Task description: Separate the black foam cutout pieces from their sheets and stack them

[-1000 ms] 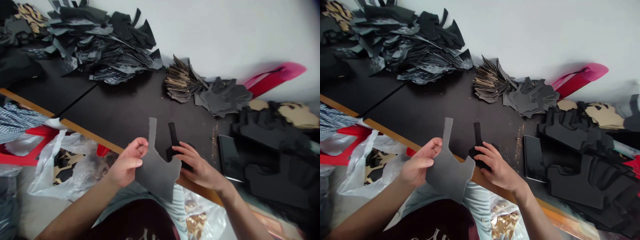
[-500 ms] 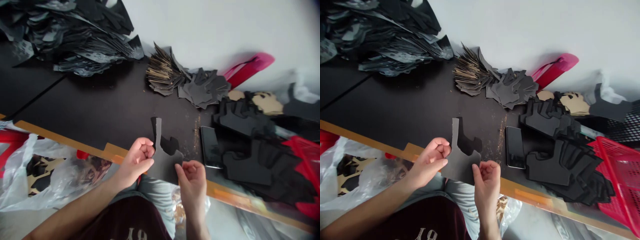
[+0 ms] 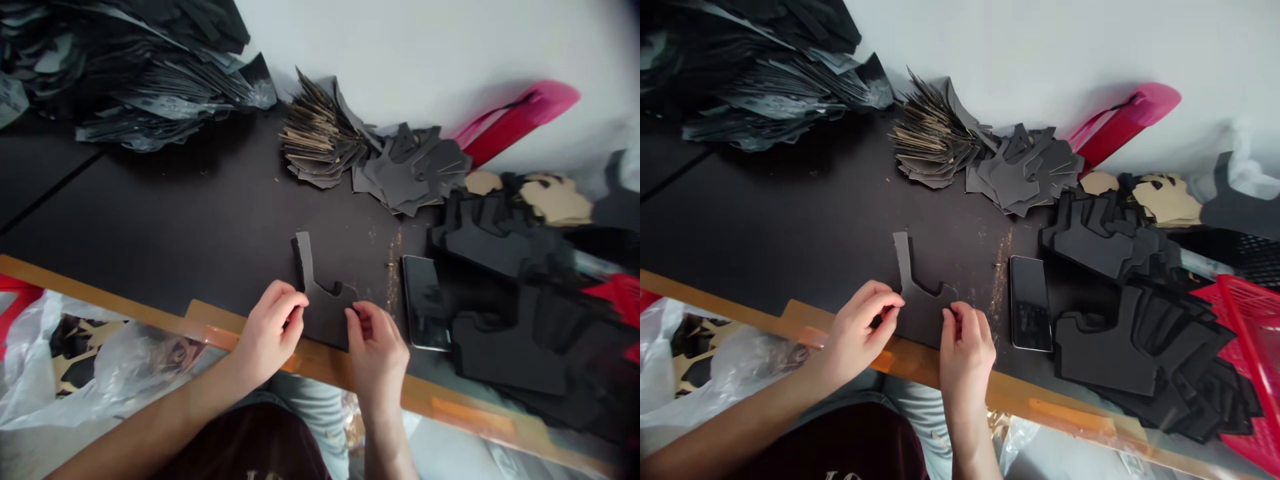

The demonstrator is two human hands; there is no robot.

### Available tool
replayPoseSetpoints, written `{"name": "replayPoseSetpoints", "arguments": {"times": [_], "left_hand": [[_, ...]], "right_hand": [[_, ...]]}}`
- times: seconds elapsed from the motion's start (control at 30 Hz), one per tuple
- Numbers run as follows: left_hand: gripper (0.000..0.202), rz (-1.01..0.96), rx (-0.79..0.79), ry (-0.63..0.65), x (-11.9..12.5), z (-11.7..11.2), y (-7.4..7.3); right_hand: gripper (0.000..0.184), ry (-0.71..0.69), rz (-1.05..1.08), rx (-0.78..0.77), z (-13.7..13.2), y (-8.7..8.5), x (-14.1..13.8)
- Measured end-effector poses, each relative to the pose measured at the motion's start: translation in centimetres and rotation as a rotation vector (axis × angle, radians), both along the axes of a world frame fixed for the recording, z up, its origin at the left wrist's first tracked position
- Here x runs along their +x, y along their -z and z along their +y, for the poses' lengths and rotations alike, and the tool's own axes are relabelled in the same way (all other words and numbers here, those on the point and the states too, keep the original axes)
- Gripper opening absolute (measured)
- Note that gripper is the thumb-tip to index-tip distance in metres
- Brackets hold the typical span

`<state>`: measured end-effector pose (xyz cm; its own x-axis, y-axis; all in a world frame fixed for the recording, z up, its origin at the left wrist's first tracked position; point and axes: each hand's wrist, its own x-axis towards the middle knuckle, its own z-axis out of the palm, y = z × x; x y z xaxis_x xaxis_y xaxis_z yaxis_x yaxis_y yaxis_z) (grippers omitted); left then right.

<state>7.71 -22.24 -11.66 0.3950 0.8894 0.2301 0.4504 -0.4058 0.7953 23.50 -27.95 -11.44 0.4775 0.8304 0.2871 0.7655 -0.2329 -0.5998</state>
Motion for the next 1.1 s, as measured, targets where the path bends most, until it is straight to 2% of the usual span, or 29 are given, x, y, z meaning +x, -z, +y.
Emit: {"name": "replayPoseSetpoints", "arguments": {"times": [0.2, 0.73, 1.1], "left_hand": [[0.023, 0.057, 0.02, 0.027, 0.0, 0.5, 0.5], [0.025, 0.071, -0.031, 0.027, -0.1, 0.9, 0.3], [0.023, 0.115, 0.001, 0.026, 0.1, 0.9, 0.2]], "right_hand": [[0.014, -0.033, -0.079, -0.022, 0.6, 0.3, 0.1], [0.017, -0.01, -0.09, -0.083, 0.9, 0.4, 0.0], [0.016, -0.014, -0.078, -0.084, 1.1, 0.5, 0.2]]}}
